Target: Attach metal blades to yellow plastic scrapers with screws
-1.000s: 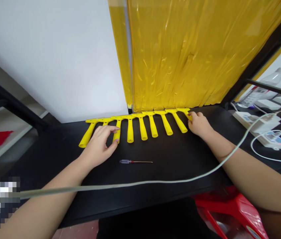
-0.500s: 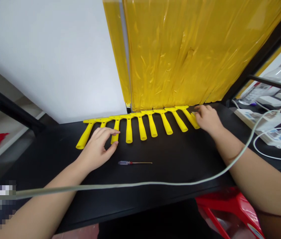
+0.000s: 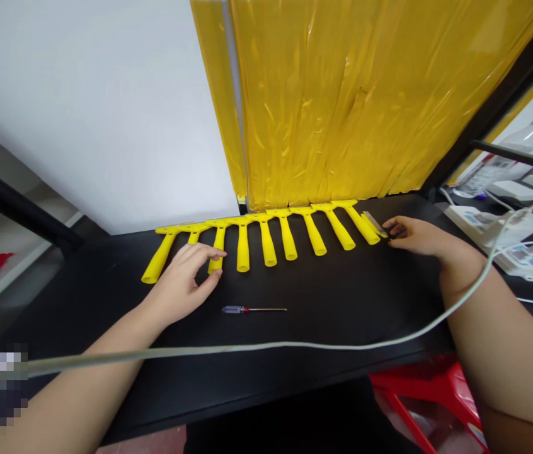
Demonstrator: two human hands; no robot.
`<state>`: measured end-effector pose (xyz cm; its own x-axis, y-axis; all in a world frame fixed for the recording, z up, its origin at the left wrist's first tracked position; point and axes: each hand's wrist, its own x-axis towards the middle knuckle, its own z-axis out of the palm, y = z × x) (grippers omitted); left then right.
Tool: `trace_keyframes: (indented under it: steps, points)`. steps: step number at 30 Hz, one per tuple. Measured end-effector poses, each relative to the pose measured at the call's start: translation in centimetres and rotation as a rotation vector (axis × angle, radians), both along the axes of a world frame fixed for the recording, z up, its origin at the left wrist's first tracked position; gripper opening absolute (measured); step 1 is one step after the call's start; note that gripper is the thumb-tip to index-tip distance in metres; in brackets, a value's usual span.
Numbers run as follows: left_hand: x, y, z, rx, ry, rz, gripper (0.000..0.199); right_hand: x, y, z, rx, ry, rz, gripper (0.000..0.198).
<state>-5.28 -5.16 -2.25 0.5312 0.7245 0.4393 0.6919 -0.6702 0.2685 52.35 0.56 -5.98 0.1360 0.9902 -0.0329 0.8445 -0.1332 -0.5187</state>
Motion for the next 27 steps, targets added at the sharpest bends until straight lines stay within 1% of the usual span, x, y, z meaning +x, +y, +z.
trace_keyframes:
  steps: [4,8,12,16,22,25,27]
  points:
    - [0.0,0.1,0.0,-0.017,0.009,-0.01,0.02,-0.8,-0.5,0.6,-0.04,-0.017,-0.106,0.039]
    - [-0.1,0.0,0.0,-0.013,-0.004,-0.021,0.023,-1.4,-0.5,0.9,-0.05,-0.032,-0.135,0.029]
    - [-0.1,-0.1,0.1,-0.015,-0.012,-0.015,0.024,-1.8,-0.6,1.3,-0.027,-0.064,-0.153,0.015]
    - [0.0,-0.1,0.2,-0.01,-0.008,-0.018,0.024,-2.4,-0.5,1.6,0.043,-0.086,-0.13,0.016]
    - [0.1,-0.1,0.3,-0.015,-0.019,-0.009,0.023,-2.8,-0.4,1.4,0.172,-0.035,-0.109,0.02]
    - [0.1,0.0,0.2,-0.012,-0.023,-0.001,0.022,-3.6,-0.7,1.3,0.291,-0.054,-0.092,0.017]
    - [0.0,0.0,0.1,-0.01,-0.019,-0.004,0.021,-5.2,-1.1,1.3,0.392,-0.078,-0.029,0.018]
